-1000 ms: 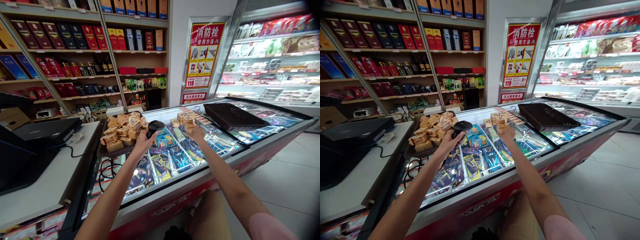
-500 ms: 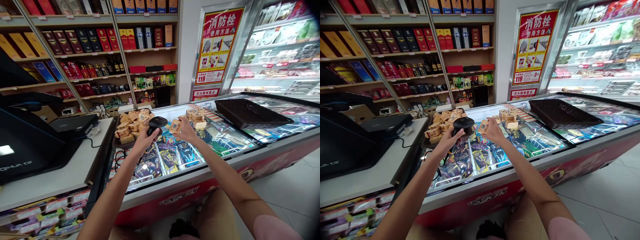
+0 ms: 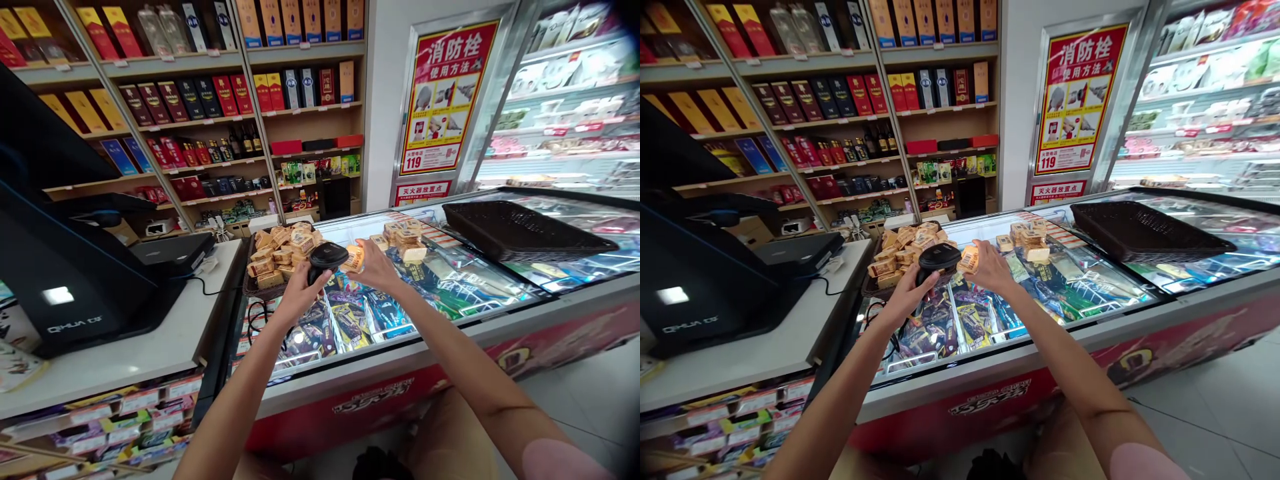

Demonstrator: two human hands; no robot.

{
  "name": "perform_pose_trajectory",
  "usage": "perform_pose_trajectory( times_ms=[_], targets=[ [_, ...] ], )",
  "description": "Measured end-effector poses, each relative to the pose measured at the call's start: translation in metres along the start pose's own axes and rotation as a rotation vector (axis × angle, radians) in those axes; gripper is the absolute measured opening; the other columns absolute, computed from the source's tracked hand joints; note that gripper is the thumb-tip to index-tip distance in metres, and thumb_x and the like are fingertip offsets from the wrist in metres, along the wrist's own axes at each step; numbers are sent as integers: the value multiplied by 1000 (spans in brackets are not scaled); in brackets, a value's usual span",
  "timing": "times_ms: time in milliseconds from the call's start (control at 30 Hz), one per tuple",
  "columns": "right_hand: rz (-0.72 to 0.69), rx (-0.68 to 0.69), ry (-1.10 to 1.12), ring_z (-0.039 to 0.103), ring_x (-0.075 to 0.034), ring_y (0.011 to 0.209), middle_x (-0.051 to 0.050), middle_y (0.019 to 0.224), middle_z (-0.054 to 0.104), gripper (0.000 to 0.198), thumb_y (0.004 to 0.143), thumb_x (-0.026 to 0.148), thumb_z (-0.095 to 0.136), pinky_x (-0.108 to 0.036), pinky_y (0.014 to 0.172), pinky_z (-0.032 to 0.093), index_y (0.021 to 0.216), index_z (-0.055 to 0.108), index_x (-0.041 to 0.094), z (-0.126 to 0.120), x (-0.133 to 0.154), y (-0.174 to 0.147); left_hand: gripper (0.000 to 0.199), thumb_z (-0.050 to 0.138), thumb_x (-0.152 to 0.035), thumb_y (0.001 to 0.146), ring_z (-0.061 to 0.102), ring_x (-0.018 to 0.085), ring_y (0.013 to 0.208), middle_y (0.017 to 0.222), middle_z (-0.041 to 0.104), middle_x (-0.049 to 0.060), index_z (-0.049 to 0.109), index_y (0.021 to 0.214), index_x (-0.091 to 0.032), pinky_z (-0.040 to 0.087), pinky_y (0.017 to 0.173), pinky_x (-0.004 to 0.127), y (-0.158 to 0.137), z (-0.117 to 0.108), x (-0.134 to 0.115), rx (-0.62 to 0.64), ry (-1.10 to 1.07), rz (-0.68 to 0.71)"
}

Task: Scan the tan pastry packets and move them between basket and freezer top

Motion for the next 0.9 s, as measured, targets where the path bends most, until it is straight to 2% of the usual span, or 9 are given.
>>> perform_pose_trajectory(
  times_ms=[167,267,367,500,600,700,767,833,900],
  targets=[
    [-16,-7,35,53,-37,121,-17,130,53,82,68,43,74,-51,96,49,137,38,18,9,8,2,45,65,-59,83,56,14,63,80,54,0,61,103,-19,45,54,25,-9,-5,14,-9,-45,-51],
    [-55,-19,52,51,-39,120,-18,125,56,79,66,41,75,-53,98,46,134,43,15,17,24,5,45,65,-61,82,55,13,60,71,55,-2,57,98,-20,45,54,24,-17,-21,25,-37,-91,-111],
    [-158,2,119,49,-39,121,-16,126,57,77,66,39,75,-55,101,43,133,45,16,33,53,13,47,64,-65,81,53,12,55,64,56,-3,55,91,-20,41,51,23,-26,-58,36,-149,-90,-166],
    [-321,80,229,47,-37,126,-14,132,55,75,71,38,74,-58,106,39,137,44,19,71,105,31,51,65,-68,78,48,10,47,59,56,-4,54,89,-20,36,45,21,-40,-114,48,-339,-98,-193],
    [-406,114,238,43,-35,132,-15,137,53,66,76,29,69,-59,112,34,136,44,19,98,137,43,52,66,-69,77,48,9,46,57,57,-5,53,87,-20,36,45,20,-50,-138,53,-410,-99,-202],
    [-491,138,217,35,-33,141,-16,145,46,54,77,16,60,-57,115,31,130,49,18,112,156,41,51,66,-68,78,47,9,46,56,57,-5,53,87,-19,35,44,20,-53,-144,56,-420,-101,-202],
    [-519,130,206,35,-32,141,-17,145,46,48,79,12,55,-56,115,32,127,51,18,110,157,35,50,66,-68,77,49,9,46,57,57,-4,53,87,-19,36,45,20,-51,-139,56,-403,-100,-203],
    [-484,86,208,39,-31,137,-17,141,49,43,83,15,53,-54,114,34,125,52,18,100,143,30,52,66,-69,76,50,10,47,57,58,-4,54,86,-20,36,46,20,-46,-129,54,-381,-99,-210],
    [-406,37,217,43,-30,133,-16,137,52,39,85,20,52,-51,112,37,124,53,18,88,115,28,52,67,-69,75,49,10,46,56,57,-4,53,85,-20,37,46,21,-37,-114,50,-354,-116,-209]
  ],
)
Point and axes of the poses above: each hand's wrist, its own y-axis towards the middle knuckle, its own z-axis out of the palm, x = y × z, the point moved 10 cm from there along y, towards the middle knuckle
